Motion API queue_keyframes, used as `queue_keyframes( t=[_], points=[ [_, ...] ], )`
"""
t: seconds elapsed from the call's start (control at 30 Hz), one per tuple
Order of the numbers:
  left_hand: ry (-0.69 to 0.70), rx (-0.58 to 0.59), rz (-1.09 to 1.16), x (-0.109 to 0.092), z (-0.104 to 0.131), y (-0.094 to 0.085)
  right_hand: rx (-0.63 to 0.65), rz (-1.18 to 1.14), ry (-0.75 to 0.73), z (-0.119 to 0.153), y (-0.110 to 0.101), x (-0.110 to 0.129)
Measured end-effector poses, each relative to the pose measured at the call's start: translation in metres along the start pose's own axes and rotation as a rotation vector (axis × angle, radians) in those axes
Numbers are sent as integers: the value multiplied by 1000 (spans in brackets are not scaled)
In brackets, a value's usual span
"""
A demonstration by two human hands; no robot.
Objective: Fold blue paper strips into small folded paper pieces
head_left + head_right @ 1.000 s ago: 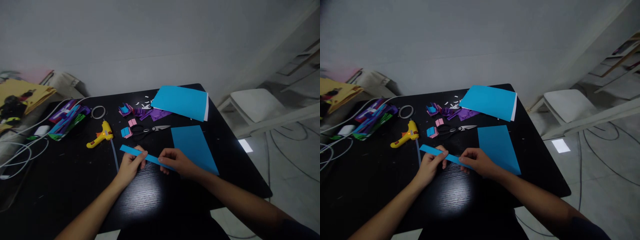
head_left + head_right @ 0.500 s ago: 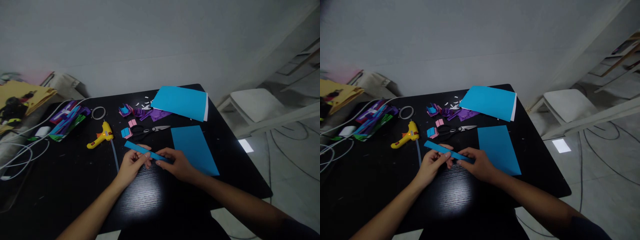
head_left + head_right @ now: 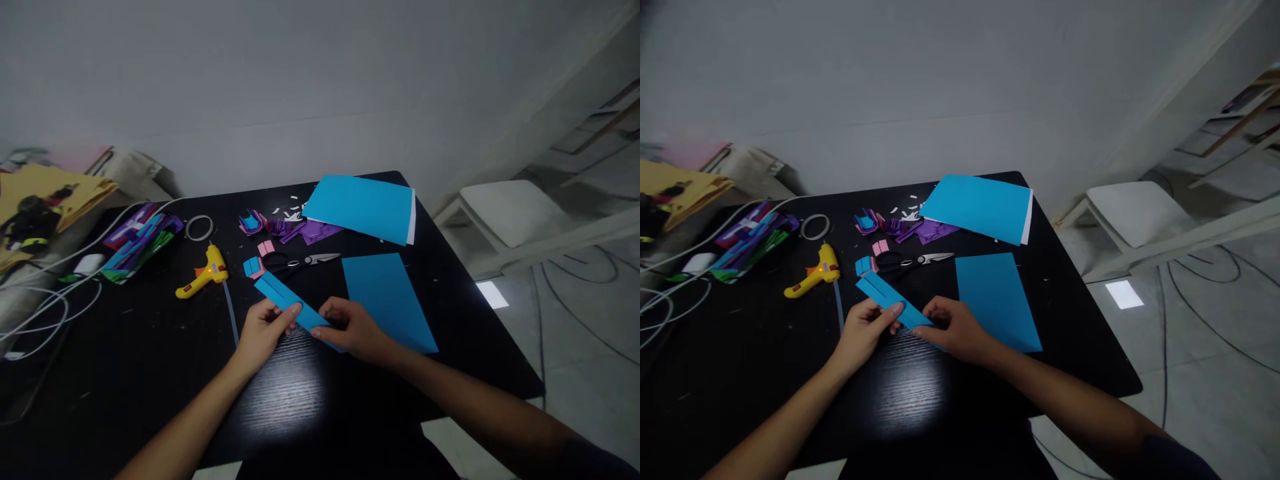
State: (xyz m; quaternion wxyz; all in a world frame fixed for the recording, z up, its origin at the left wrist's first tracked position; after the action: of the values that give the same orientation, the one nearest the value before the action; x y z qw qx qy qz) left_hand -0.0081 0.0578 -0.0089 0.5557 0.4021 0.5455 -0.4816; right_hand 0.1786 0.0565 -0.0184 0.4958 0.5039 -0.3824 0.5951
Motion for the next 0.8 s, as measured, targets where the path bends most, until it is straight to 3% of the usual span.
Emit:
queue_keyframes(
  t=[0.17, 0.3, 0.53, 0.8],
  points=[
    [-14, 98, 28, 2, 3, 5, 118, -141, 101, 3, 6, -5],
    [-16, 134, 22, 1, 5, 7, 95, -90, 103, 5, 5, -3],
    [-39, 167, -1, 5, 6, 8, 20, 105, -128, 6, -1, 12],
    [-32, 200, -23, -1, 5, 9, 126, 190, -337, 11, 6, 12]
  ],
)
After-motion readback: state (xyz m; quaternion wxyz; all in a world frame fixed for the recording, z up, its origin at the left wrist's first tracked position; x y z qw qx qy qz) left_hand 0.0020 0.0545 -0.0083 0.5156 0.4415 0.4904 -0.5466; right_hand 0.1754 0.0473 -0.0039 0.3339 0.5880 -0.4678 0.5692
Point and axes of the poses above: each hand's wrist, its own z-axis away from the middle knuckle, its own y-axis out of the palm, x = y × z, the point moved 5 cm from there along -z, towards the middle knuckle, and after that the axes turned 15 degrees about -x, right-handed, at the moved point
